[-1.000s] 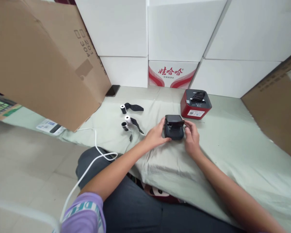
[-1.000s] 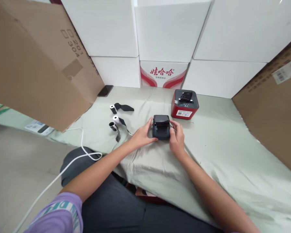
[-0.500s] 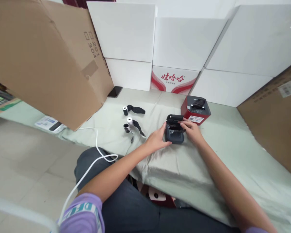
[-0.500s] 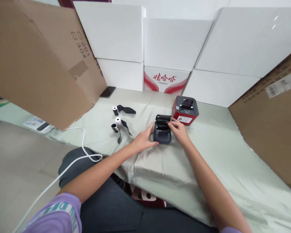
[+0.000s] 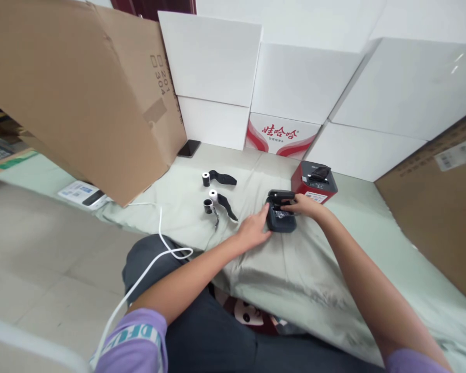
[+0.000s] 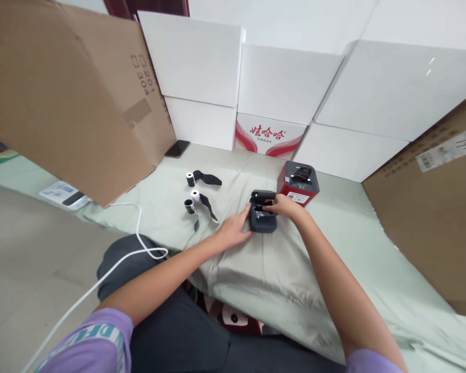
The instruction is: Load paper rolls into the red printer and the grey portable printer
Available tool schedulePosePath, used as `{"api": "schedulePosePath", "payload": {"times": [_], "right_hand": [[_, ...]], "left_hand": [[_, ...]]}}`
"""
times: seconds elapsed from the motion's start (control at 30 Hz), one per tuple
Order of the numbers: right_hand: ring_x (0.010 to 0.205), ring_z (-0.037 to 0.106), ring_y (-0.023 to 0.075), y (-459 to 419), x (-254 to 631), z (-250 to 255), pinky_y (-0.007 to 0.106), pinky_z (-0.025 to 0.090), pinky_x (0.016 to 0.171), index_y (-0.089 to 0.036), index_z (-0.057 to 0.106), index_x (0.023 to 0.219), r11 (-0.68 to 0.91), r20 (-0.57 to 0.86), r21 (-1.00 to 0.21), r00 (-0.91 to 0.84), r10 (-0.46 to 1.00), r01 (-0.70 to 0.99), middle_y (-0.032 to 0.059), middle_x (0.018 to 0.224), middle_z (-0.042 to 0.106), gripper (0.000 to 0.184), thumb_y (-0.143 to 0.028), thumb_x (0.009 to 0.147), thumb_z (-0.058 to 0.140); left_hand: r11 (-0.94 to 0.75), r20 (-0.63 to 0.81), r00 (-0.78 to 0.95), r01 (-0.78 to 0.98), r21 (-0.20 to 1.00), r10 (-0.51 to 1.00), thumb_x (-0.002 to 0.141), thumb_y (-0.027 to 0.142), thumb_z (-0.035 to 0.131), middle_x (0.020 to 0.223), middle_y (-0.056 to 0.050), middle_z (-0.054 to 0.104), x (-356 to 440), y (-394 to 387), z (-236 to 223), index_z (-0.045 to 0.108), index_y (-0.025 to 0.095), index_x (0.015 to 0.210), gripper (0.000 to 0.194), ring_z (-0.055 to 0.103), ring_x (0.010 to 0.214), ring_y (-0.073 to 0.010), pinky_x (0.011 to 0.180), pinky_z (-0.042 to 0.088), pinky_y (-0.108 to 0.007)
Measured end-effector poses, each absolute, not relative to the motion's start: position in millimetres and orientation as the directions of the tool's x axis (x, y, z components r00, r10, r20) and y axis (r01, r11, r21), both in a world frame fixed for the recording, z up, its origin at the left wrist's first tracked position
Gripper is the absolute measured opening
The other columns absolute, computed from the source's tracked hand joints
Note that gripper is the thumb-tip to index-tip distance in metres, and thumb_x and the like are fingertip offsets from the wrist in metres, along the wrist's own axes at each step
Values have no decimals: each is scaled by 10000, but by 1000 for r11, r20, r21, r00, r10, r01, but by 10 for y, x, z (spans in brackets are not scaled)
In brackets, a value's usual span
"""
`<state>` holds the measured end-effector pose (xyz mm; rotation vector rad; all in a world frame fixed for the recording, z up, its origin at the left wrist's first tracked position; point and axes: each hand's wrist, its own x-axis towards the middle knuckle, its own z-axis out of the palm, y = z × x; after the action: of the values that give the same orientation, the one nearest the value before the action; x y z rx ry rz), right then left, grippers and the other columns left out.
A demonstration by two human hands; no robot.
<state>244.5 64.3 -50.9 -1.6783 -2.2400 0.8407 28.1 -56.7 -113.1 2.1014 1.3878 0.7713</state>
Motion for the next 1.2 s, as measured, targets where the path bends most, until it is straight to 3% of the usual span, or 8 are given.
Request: {"api": "schedulePosePath", "payload": {"times": [0.13,0.27,0.4,0.53,0.67,0.83,1.03,1.2], "right_hand": [[682,696,251,681,2336,-437,385,563,776,-214,758,637,117,-183,-518,-243,953,847,85,730,769,437,-585,851,673],[697,701,262,740,2207,-379,401,555,799,-212,707,552,128,-197,-429,-231,953,894,115,736,761,551,-536,960,528],[798,734,262,745,2235,-308,345,556,782,-218,809,773,222,-260,-287,-299,918,932,73,828,796,158,-364,799,753],[1003,736,282,668,2247,-257,325,534,878,-232,821,1068,309,-345,-170,-351,871,936,79,1098,792,322,-243,750,774],[1068,700,314,583,2198,-333,353,523,895,-220,797,1087,314,-236,-47,-316,919,948,134,1198,706,324,-269,768,772],[931,655,244,583,2311,-363,352,523,853,-179,682,1008,390,4,-187,-396,918,902,140,1187,600,261,-184,751,732],[706,559,193,482,2257,92,327,463,715,-222,558,1040,455,317,-487,-335,887,746,6,803,582,252,-241,810,658],[691,548,163,479,1633,279,308,461,693,-243,581,1150,547,421,-660,-349,837,515,-5,891,610,327,-282,829,632]], "left_hand": [[-379,217,317,656,653,923,815,295,622,1553,-187,519,319,-600,-1152,211,153,1625,919,608,1325,-369,1104,493,-508],[-407,258,314,680,610,913,817,286,620,1554,-199,514,359,-615,-1198,230,129,1614,901,579,1365,-346,1145,459,-476],[-422,264,330,690,588,906,814,285,624,1526,-211,540,370,-608,-1218,221,107,1610,909,591,1352,-340,1131,469,-468],[-408,250,323,722,559,913,833,295,615,1520,-205,549,371,-616,-1209,226,101,1604,884,606,1334,-327,1129,474,-453],[-411,264,316,734,540,911,846,309,614,1520,-211,547,379,-615,-1215,234,89,1598,871,613,1325,-322,1120,482,-448],[-426,275,327,736,526,904,846,306,611,1539,-217,525,391,-589,-1233,252,79,1584,852,612,1330,-309,1121,479,-440],[-433,269,340,744,509,901,840,325,616,1550,-222,509,398,-579,-1218,245,67,1581,867,611,1328,-310,1109,474,-434],[-383,191,333,785,487,924,873,340,606,1498,-231,559,428,-571,-1204,233,44,1581,854,601,1339,-300,1136,438,-413]]}}
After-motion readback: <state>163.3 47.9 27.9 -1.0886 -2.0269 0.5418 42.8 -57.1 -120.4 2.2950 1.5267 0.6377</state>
